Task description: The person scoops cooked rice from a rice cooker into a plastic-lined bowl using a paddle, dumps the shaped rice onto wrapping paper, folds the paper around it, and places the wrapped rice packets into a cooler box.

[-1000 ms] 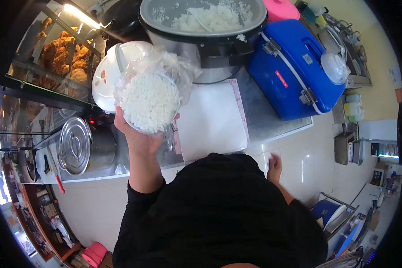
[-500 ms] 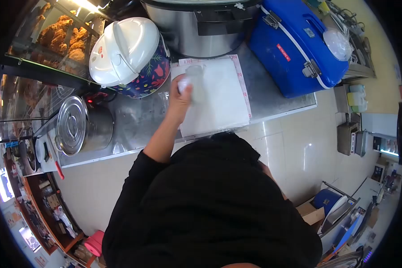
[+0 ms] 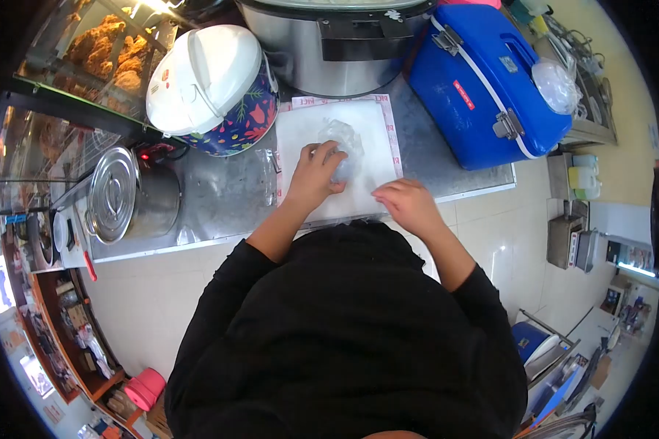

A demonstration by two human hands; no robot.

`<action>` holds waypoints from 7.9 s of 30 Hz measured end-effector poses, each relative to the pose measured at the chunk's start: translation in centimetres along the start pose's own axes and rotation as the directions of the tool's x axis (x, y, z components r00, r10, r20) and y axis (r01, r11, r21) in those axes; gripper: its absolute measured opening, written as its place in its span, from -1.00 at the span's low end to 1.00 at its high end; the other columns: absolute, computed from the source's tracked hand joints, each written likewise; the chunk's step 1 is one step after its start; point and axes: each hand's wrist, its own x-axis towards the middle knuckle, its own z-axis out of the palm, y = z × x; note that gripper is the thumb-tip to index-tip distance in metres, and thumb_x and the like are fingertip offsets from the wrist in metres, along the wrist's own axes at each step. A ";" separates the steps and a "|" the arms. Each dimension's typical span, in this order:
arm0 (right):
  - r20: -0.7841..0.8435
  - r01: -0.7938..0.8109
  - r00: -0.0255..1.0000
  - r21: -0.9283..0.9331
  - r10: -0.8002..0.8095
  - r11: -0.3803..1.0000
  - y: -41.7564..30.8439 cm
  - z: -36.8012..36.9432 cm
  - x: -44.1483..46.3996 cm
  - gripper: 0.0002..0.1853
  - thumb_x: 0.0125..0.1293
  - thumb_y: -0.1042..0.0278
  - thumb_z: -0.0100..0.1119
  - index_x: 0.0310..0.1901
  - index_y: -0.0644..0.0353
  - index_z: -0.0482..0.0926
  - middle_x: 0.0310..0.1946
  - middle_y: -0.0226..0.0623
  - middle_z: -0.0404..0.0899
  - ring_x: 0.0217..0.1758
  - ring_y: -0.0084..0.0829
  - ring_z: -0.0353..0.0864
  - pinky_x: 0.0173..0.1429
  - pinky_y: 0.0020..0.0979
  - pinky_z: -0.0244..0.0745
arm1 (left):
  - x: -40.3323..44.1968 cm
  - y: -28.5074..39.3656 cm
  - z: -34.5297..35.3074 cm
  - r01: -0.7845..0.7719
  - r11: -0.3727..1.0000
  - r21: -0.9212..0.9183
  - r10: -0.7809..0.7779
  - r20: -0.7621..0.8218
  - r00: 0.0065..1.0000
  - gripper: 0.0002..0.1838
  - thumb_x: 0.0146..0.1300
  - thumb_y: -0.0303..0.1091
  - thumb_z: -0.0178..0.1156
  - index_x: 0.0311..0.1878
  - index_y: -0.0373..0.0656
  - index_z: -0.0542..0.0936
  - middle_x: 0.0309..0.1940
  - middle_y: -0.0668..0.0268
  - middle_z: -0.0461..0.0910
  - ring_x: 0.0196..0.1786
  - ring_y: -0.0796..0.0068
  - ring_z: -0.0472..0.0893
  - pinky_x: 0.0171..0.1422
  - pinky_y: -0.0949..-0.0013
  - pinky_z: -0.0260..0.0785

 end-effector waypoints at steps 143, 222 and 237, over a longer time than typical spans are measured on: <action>0.166 0.236 0.955 0.089 -0.248 0.968 4.4 2.7 12.5 -0.81 -0.04 0.50 0.28 -0.32 0.05 0.65 -0.21 -0.54 0.58 -0.08 -0.43 0.54 0.02 -0.36 0.39 | -4.1 -1.8 -0.4 0.355 0.934 -0.048 -0.358 -0.055 0.932 -0.59 0.14 -0.58 0.19 0.09 -0.13 0.49 0.00 0.16 0.57 0.10 0.10 0.52 0.20 0.12 0.34; 0.615 -0.774 0.497 -0.004 0.612 0.633 3.9 3.5 -21.6 -0.63 0.30 0.37 -0.03 0.13 0.22 0.50 -0.04 0.00 0.59 0.03 -0.06 0.59 0.20 -0.28 0.41 | -7.7 0.7 -7.4 -0.142 0.981 -0.134 0.180 0.334 0.925 -0.77 0.04 -0.30 0.34 -0.21 -0.10 0.62 -0.13 0.37 0.62 0.02 0.25 0.56 0.14 0.20 0.41; 0.259 -0.074 0.965 0.103 0.045 0.992 1.6 -1.1 0.3 -0.71 -0.02 0.27 0.45 -0.27 0.18 0.63 0.06 -0.22 0.53 0.25 -0.23 0.36 0.32 -0.19 0.17 | -7.8 -0.3 -5.0 0.103 0.845 -0.524 -0.104 0.027 0.994 -0.88 0.03 -0.49 0.39 -0.34 -0.22 0.66 -0.30 0.27 0.68 -0.15 0.36 0.65 -0.06 0.34 0.46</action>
